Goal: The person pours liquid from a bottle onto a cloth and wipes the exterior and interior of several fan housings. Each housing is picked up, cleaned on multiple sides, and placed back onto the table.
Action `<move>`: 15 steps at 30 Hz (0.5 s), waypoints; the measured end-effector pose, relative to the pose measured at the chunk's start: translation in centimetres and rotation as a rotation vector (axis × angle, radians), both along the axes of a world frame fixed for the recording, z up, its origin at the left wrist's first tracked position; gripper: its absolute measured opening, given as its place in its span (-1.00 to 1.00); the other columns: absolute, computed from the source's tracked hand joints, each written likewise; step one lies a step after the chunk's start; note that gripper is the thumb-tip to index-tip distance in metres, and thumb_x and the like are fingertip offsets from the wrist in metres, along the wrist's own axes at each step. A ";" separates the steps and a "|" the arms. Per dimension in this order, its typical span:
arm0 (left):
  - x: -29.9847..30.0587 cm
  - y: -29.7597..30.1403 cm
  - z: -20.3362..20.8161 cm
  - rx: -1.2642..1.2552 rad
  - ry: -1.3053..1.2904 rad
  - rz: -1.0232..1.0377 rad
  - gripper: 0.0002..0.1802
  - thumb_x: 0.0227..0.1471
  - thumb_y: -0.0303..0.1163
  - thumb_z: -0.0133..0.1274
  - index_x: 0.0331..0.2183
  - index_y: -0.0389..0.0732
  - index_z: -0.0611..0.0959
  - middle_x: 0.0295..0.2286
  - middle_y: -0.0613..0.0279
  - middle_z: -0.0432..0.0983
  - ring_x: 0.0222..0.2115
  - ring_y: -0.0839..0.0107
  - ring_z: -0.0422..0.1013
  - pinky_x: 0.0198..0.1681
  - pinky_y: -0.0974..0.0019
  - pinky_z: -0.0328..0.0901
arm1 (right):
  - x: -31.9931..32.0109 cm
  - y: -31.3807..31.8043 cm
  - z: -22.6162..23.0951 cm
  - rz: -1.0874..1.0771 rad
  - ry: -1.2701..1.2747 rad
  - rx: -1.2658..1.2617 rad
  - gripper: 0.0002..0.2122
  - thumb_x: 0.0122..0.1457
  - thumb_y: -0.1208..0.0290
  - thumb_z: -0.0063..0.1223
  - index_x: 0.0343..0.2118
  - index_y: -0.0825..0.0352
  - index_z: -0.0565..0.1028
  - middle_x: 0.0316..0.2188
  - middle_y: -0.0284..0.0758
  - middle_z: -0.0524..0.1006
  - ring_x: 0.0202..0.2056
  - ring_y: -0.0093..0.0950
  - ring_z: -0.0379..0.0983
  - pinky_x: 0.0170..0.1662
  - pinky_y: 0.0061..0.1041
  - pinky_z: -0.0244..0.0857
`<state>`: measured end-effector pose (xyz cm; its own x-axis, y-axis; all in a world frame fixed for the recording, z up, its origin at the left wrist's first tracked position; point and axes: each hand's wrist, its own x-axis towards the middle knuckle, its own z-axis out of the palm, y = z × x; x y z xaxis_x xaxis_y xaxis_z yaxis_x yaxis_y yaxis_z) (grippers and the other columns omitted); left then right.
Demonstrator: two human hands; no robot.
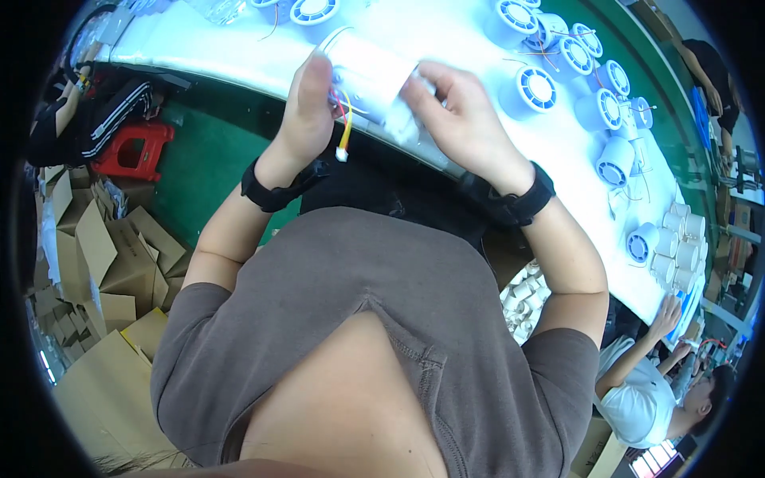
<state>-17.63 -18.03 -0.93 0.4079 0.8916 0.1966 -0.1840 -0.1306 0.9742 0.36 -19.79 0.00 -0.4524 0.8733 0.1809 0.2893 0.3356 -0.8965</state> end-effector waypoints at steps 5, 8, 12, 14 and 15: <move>1.5 0.9 0.0 0.734 0.055 0.354 -0.44 -0.10 0.00 -0.16 -0.26 -0.34 0.30 -0.54 0.08 0.29 -0.57 0.30 0.25 -0.47 0.41 0.19 | 1.8 -0.4 0.5 0.005 0.513 -0.522 -0.85 0.02 0.51 -0.22 -0.35 0.41 0.37 -0.46 -0.28 0.40 -0.45 -0.54 0.34 -0.40 -0.61 0.23; 1.5 1.1 0.0 0.790 0.099 0.370 -0.44 -0.10 -0.01 -0.16 -0.26 -0.35 0.29 -0.54 0.07 0.30 -0.57 0.27 0.26 -0.46 0.40 0.19 | 3.4 -0.9 1.8 -0.025 0.705 -0.639 -0.82 0.04 0.48 -0.22 -0.31 0.42 0.37 -0.42 -0.26 0.39 -0.42 -0.54 0.33 -0.39 -0.60 0.23; 2.0 0.9 -0.3 0.663 0.230 0.328 -0.42 -0.12 0.01 -0.16 -0.25 -0.35 0.30 -0.52 0.03 0.32 -0.55 0.22 0.29 -0.46 0.37 0.19 | 3.8 -1.4 4.7 -0.310 -0.110 0.406 -0.80 0.03 0.48 -0.20 -0.28 0.41 0.35 -0.35 -0.26 0.38 -0.38 -0.47 0.33 -0.34 -0.55 0.22; 2.8 0.2 -0.3 0.528 0.317 0.263 -0.39 -0.14 0.04 -0.15 -0.25 -0.35 0.30 -0.50 0.00 0.34 -0.52 0.20 0.31 -0.45 0.35 0.19 | 2.6 -1.2 4.5 -0.231 -0.310 0.722 -0.77 0.00 0.44 -0.13 -0.24 0.36 0.35 -0.32 -0.26 0.38 -0.33 -0.45 0.32 -0.30 -0.52 0.18; 3.1 0.1 -0.3 0.525 0.318 0.258 -0.39 -0.14 0.04 -0.15 -0.25 -0.35 0.30 -0.50 0.00 0.34 -0.52 0.20 0.31 -0.45 0.35 0.19 | 1.5 -1.0 4.2 -0.145 -0.513 1.036 -0.72 -0.03 0.40 -0.05 -0.21 0.31 0.34 -0.29 -0.26 0.37 -0.29 -0.43 0.32 -0.26 -0.49 0.14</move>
